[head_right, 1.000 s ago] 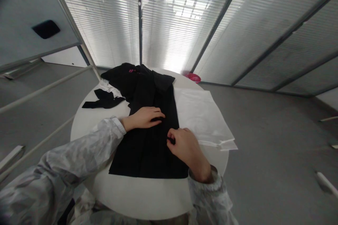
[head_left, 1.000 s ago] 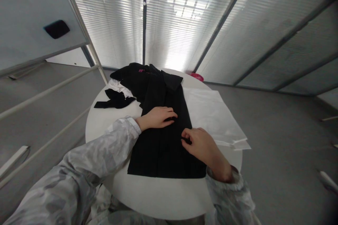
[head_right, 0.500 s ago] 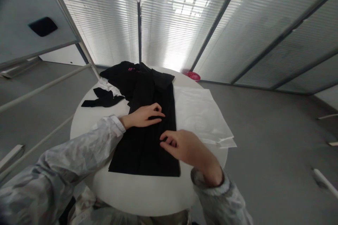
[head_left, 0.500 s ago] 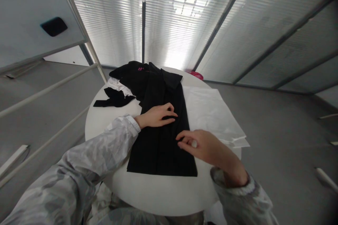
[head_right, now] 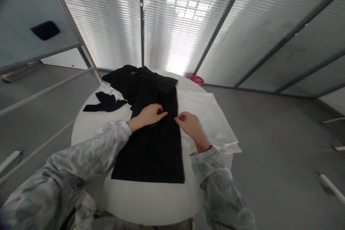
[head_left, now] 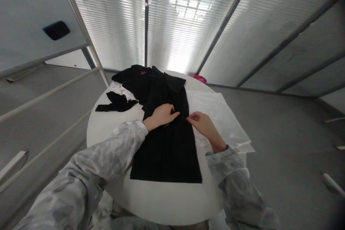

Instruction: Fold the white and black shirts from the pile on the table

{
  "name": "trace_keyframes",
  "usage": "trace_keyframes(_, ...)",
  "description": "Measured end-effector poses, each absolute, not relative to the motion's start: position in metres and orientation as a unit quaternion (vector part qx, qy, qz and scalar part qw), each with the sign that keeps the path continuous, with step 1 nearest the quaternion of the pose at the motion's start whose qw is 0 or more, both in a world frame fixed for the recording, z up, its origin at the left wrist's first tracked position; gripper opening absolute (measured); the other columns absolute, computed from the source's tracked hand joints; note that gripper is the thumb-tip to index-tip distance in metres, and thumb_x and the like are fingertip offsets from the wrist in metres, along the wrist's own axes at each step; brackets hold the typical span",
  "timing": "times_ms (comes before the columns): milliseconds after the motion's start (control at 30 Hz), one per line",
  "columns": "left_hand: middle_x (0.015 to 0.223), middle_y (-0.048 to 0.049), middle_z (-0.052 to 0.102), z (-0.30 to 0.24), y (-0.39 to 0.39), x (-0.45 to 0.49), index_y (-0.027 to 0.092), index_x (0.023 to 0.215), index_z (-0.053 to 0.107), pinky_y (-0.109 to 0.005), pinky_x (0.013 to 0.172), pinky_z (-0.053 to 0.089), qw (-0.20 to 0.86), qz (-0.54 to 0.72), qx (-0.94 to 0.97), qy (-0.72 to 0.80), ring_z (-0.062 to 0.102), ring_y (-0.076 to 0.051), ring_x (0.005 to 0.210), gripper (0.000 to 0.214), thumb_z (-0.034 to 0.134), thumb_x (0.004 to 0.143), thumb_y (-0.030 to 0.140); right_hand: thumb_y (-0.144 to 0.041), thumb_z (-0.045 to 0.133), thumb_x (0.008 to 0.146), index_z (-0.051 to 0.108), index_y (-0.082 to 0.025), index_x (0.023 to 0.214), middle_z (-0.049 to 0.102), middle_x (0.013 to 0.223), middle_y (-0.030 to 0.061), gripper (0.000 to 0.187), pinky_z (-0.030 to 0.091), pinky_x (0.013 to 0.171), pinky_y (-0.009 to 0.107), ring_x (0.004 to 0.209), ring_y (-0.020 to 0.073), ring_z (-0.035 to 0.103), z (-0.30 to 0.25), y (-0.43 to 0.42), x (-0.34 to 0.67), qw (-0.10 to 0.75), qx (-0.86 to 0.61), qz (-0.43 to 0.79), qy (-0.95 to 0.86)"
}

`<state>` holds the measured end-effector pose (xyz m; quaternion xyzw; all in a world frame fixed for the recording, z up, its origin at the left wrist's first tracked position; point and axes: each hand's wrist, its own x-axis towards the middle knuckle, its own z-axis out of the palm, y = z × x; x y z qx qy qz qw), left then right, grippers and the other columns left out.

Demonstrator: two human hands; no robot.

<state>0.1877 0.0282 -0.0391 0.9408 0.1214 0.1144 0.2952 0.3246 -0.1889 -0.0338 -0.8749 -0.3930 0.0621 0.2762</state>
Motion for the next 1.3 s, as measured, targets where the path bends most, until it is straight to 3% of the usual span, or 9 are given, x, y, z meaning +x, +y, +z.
trace_keyframes(167, 0.106, -0.0094, 0.085, -0.027, 0.023, 0.213, 0.022, 0.102, 0.083, -0.036, 0.083, 0.062, 0.270, 0.057, 0.944, 0.182, 0.081, -0.028, 0.097, 0.032, 0.075, 0.100, 0.053, -0.049, 0.073, 0.090, 0.075, -0.024, 0.086, 0.078, 0.079, 0.0026, 0.026, 0.050, 0.074, 0.035, 0.073, 0.0223, 0.070, -0.035, -0.191, 0.326, 0.309, -0.869, 0.076, -0.380)
trace_keyframes(400, 0.102, -0.0061, 0.086, -0.024, 0.034, 0.213, 0.023, 0.100, 0.086, -0.031, 0.080, 0.060, 0.367, 0.063, 0.900, 0.226, 0.080, -0.023, 0.093, 0.021, 0.074, 0.100, 0.040, -0.051, 0.070, 0.090, 0.074, -0.025, 0.084, 0.077, 0.078, 0.0026, 0.027, 0.049, 0.073, 0.034, 0.072, 0.0220, 0.069, -0.034, -0.192, 0.326, 0.305, -0.867, 0.074, -0.387)
trace_keyframes(533, 0.105, -0.0066, 0.084, -0.027, 0.038, 0.195, 0.024, 0.099, 0.083, -0.037, 0.084, 0.061, 0.293, 0.114, 0.919, 0.238, 0.079, -0.027, 0.097, 0.017, 0.074, 0.099, 0.038, -0.047, 0.070, 0.091, 0.074, -0.025, 0.086, 0.076, 0.078, 0.0012, 0.023, 0.048, 0.071, 0.033, 0.072, 0.0209, 0.068, -0.036, -0.192, 0.327, 0.295, -0.869, 0.072, -0.391)
trace_keyframes(667, 0.112, -0.0099, 0.080, -0.031, 0.029, 0.184, 0.022, 0.109, 0.076, -0.041, 0.086, 0.061, 0.180, 0.156, 0.957, 0.163, 0.077, -0.029, 0.097, 0.014, 0.069, 0.101, 0.031, -0.043, 0.074, 0.092, 0.073, -0.026, 0.086, 0.076, 0.079, 0.0000, 0.018, 0.045, 0.072, 0.032, 0.074, 0.0206, 0.069, -0.029, -0.191, 0.328, 0.228, -0.880, 0.068, -0.411)
trace_keyframes(767, 0.133, -0.0128, 0.075, -0.033, 0.028, 0.185, 0.021, 0.120, 0.073, -0.044, 0.102, 0.059, 0.130, 0.196, 0.972, 0.022, 0.074, -0.030, 0.118, 0.021, 0.065, 0.102, 0.027, -0.046, 0.075, 0.096, 0.073, -0.026, 0.096, 0.079, 0.087, 0.0011, 0.020, 0.045, 0.074, 0.033, 0.078, 0.0217, 0.071, -0.013, -0.184, 0.331, 0.179, -0.892, 0.058, -0.412)
trace_keyframes(900, 0.130, -0.0095, 0.077, -0.029, 0.041, 0.191, 0.023, 0.122, 0.076, -0.044, 0.109, 0.057, 0.160, 0.139, 0.975, -0.059, 0.075, -0.028, 0.119, 0.025, 0.063, 0.106, 0.036, -0.054, 0.068, 0.104, 0.073, -0.026, 0.108, 0.082, 0.097, 0.0054, 0.028, 0.048, 0.079, 0.036, 0.088, 0.0264, 0.074, 0.000, -0.158, 0.339, 0.149, -0.913, 0.013, -0.378)
trace_keyframes(1033, 0.124, -0.0073, 0.080, -0.005, 0.067, 0.205, 0.023, 0.120, 0.076, -0.036, 0.094, 0.061, 0.246, 0.164, 0.954, 0.049, 0.077, -0.023, 0.104, 0.030, 0.063, 0.108, 0.047, -0.045, 0.066, 0.104, 0.071, -0.021, 0.130, 0.081, 0.119, 0.0144, 0.036, 0.053, 0.096, 0.043, 0.111, 0.0339, 0.073, -0.017, -0.129, 0.344, 0.181, -0.905, -0.070, -0.377)
trace_keyframes(1167, 0.130, -0.0145, 0.078, 0.029, 0.102, 0.235, 0.017, 0.123, 0.072, -0.036, 0.103, 0.058, 0.250, 0.233, 0.909, 0.239, 0.076, -0.026, 0.114, 0.035, 0.069, 0.104, 0.046, -0.038, 0.059, 0.105, 0.066, -0.017, 0.146, 0.071, 0.149, 0.0199, 0.046, 0.049, 0.117, 0.051, 0.136, 0.0378, 0.064, -0.047, -0.118, 0.345, 0.212, -0.870, -0.114, -0.431)
trace_keyframes(1300, 0.098, -0.0148, 0.082, 0.048, 0.129, 0.268, 0.013, 0.123, 0.072, -0.038, 0.099, 0.060, 0.257, 0.145, 0.894, 0.336, 0.080, -0.029, 0.103, 0.047, 0.076, 0.099, 0.052, -0.040, 0.058, 0.105, 0.066, -0.017, 0.145, 0.071, 0.150, 0.0190, 0.046, 0.047, 0.122, 0.052, 0.138, 0.0380, 0.064, -0.058, -0.120, 0.349, 0.217, -0.865, -0.093, -0.443)
